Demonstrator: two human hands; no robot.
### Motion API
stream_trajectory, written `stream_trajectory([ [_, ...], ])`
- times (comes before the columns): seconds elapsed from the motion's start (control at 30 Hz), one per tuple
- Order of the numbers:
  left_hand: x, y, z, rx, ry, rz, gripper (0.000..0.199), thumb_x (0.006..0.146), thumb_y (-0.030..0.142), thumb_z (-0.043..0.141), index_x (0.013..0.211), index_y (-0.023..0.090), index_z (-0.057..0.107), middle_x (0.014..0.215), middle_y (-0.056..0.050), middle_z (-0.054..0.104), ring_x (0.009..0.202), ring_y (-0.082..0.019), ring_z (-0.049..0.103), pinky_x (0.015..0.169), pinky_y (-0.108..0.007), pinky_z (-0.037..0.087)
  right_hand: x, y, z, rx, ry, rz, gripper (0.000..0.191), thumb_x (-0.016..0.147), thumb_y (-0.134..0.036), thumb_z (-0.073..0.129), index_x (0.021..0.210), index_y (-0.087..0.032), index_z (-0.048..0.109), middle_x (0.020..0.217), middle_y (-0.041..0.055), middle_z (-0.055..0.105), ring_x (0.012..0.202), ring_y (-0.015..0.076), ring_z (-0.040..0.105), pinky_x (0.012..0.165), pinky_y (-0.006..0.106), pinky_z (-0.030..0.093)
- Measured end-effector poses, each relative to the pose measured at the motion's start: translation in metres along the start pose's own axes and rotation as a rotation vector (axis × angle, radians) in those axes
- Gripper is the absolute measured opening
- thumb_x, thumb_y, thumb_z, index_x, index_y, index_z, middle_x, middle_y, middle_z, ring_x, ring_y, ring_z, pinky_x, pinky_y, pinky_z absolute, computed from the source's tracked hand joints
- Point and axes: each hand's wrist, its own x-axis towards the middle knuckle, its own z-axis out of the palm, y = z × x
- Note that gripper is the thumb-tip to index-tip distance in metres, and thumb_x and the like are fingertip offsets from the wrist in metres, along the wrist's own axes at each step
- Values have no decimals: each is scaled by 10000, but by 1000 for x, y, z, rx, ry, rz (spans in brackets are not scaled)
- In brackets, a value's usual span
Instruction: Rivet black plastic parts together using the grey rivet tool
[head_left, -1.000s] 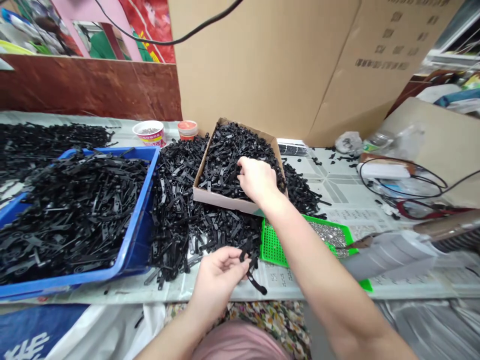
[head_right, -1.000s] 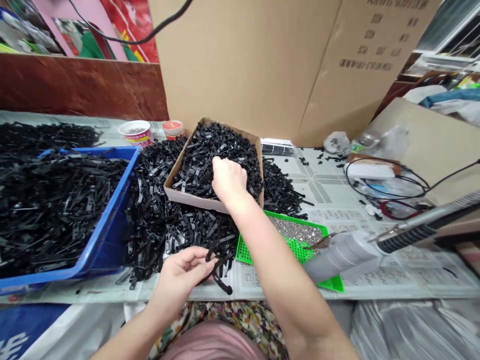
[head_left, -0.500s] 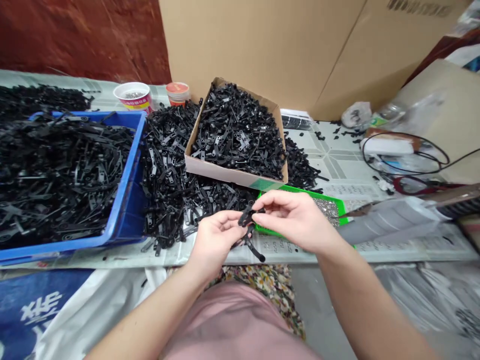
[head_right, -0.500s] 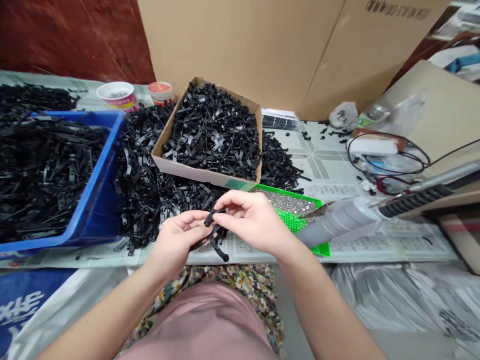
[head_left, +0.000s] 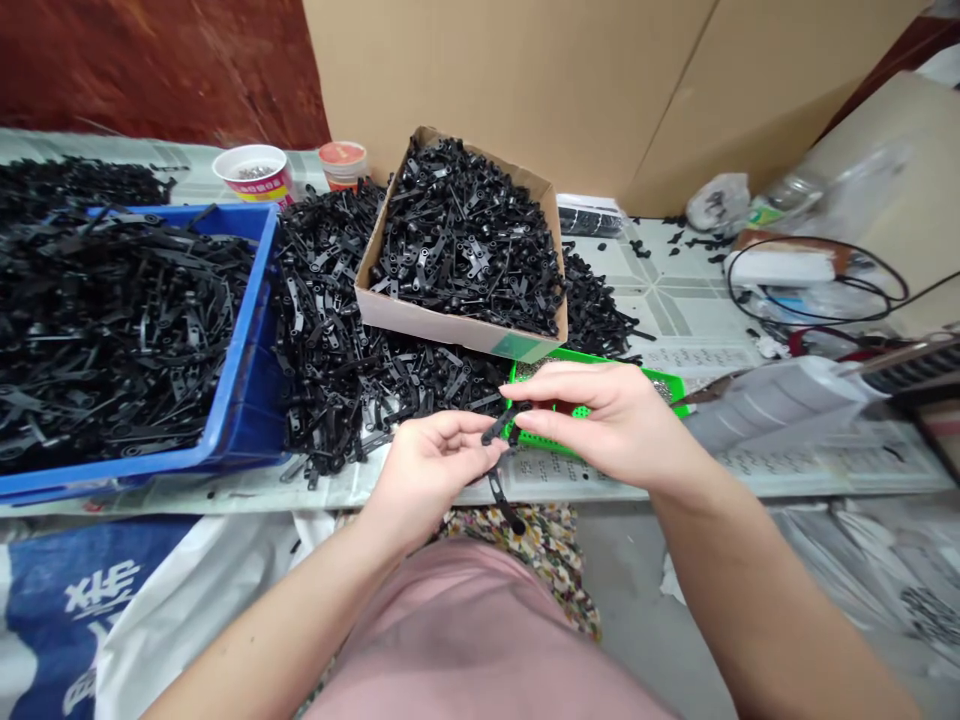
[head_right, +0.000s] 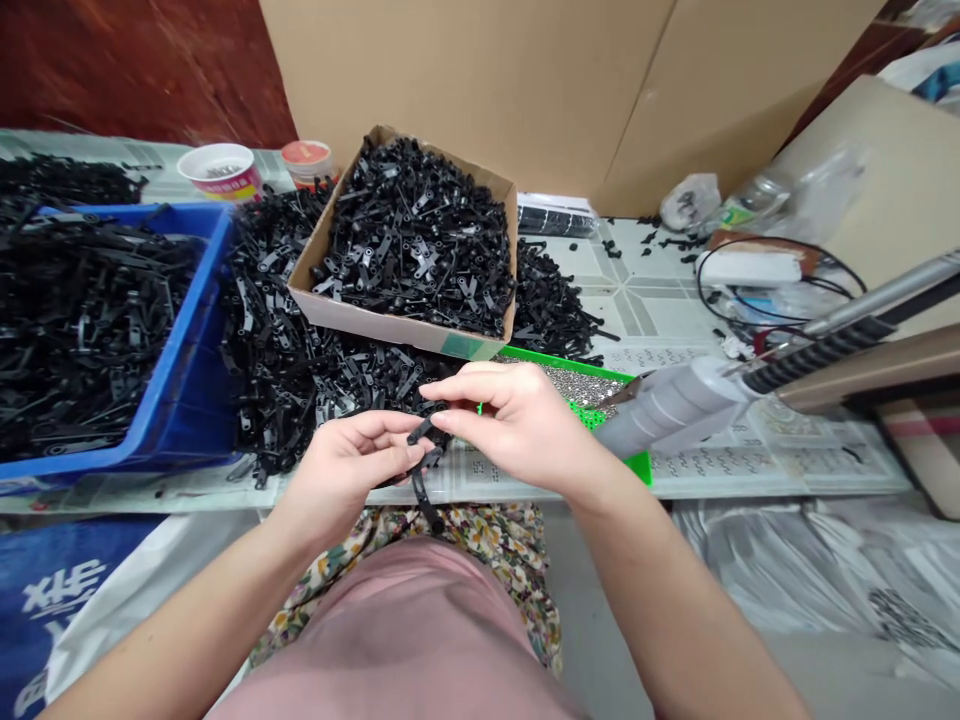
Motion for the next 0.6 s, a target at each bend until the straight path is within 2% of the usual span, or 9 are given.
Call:
stream_trajectory([
  [0.13, 1, 0, 1, 33, 14, 4, 205, 583, 156, 768, 775, 120, 705, 554, 18, 635, 487, -41, 497, 501, -165, 370, -4, -1, -2, 16, 43, 9, 212, 783, -160, 647, 987, -179, 702, 714, -2, 605, 606, 94, 522, 539, 226, 421],
  [0.37, -1, 0, 4, 18, -9, 8, 180, 592, 151, 766, 761, 129, 709, 526, 34, 611, 474, -36, 484, 487, -158, 362, -9, 4, 4, 23, -17, -98, 232, 827, -121, 591, 1039, -172, 671, 787, 11, 601, 710, 98, 547, 651, 234, 450],
  [0.53, -6, 1, 2, 20, -116, -49, 181, 628, 150, 756, 806, 156, 728, 676, 4, 686, 577, -48, 548, 559, -155, 414, -10, 10, 3, 65, -21, -45, 176, 812, -143, 613, 955, -193, 701, 920, 44, 582, 863, 139, 568, 790, 278, 465],
  [0.6, -7, -1, 0, 28, -143, -73, 184, 643, 152, 751, 826, 165, 734, 726, -5, 705, 624, -58, 571, 598, -160, 429, -10, 11, 2, 109, -51, 19, 165, 809, -147, 612, 935, -200, 705, 929, 43, 614, 863, 146, 585, 785, 279, 473],
])
